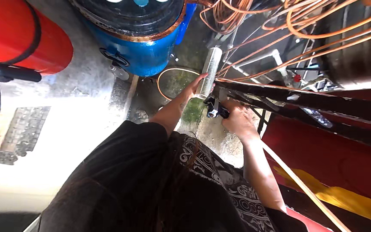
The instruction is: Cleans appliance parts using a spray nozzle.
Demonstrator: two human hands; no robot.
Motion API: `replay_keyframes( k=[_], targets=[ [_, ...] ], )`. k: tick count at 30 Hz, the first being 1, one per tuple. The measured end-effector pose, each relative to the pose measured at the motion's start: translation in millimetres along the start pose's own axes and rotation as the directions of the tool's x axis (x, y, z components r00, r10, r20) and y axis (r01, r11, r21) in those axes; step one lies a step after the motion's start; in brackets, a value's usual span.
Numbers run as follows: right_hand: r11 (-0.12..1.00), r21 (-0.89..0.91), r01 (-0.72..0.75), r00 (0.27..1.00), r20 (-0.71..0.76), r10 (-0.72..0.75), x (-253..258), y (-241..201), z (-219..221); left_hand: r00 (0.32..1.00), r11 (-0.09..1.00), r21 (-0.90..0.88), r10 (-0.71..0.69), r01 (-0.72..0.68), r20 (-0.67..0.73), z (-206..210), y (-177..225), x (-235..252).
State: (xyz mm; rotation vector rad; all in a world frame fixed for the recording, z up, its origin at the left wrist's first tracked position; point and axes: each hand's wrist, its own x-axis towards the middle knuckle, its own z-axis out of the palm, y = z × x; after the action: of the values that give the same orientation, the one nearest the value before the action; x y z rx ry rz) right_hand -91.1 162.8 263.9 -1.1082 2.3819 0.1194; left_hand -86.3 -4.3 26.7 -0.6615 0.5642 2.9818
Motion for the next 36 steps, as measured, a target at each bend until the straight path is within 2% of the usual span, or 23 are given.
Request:
replay_keyframes(
  k=[3, 6, 11, 16, 21, 24, 26, 32, 36],
  targets=[
    [0.999, -0.013, -0.031, 0.998, 0.056, 0.032, 1, -3, 2, 0.999, 0.979, -0.202, 0.032, -0.036, -0.021, -6, 2, 25],
    [0.999, -0.036, -0.028, 0.997, 0.072, 0.03, 3, -3, 6, 0.991, 0.944, -0.308, 0.095, -0.118, -0.09, 1, 6, 40],
    [0.997, -0.064, -0.046, 0.993, 0.102, 0.052, 5, 0, 13, 0.959, 0.918, -0.307, 0.191, -0.25, -0.21, 31, 11, 52],
    [0.996, -0.055, -0.076, 0.987, 0.134, 0.082, 4, 1, 14, 0.941, 0.917, -0.317, 0.141, -0.241, -0.308, 44, -5, 62],
    [0.997, -0.044, -0.056, 0.987, 0.149, 0.062, 0, 0, 14, 0.932, 0.978, -0.181, 0.03, -0.102, -0.361, 49, -17, 67],
    [0.998, -0.022, -0.06, 0.992, 0.11, 0.062, 0, 8, 14, 0.949, 0.989, -0.091, 0.085, -0.118, -0.304, 48, -24, 63],
    [0.998, -0.027, -0.063, 0.992, 0.106, 0.066, 0, 11, 15, 0.967, 0.999, -0.029, 0.036, -0.044, -0.253, 48, -23, 52],
    [0.997, -0.025, -0.077, 0.989, 0.128, 0.08, 1, 10, 13, 0.984, 0.973, -0.192, -0.147, 0.127, -0.097, 43, -18, 38],
    [0.997, -0.034, -0.074, 0.988, 0.133, 0.078, 2, 9, 14, 0.974, 0.964, -0.198, -0.202, 0.179, -0.103, 36, -16, 41]
  ],
)
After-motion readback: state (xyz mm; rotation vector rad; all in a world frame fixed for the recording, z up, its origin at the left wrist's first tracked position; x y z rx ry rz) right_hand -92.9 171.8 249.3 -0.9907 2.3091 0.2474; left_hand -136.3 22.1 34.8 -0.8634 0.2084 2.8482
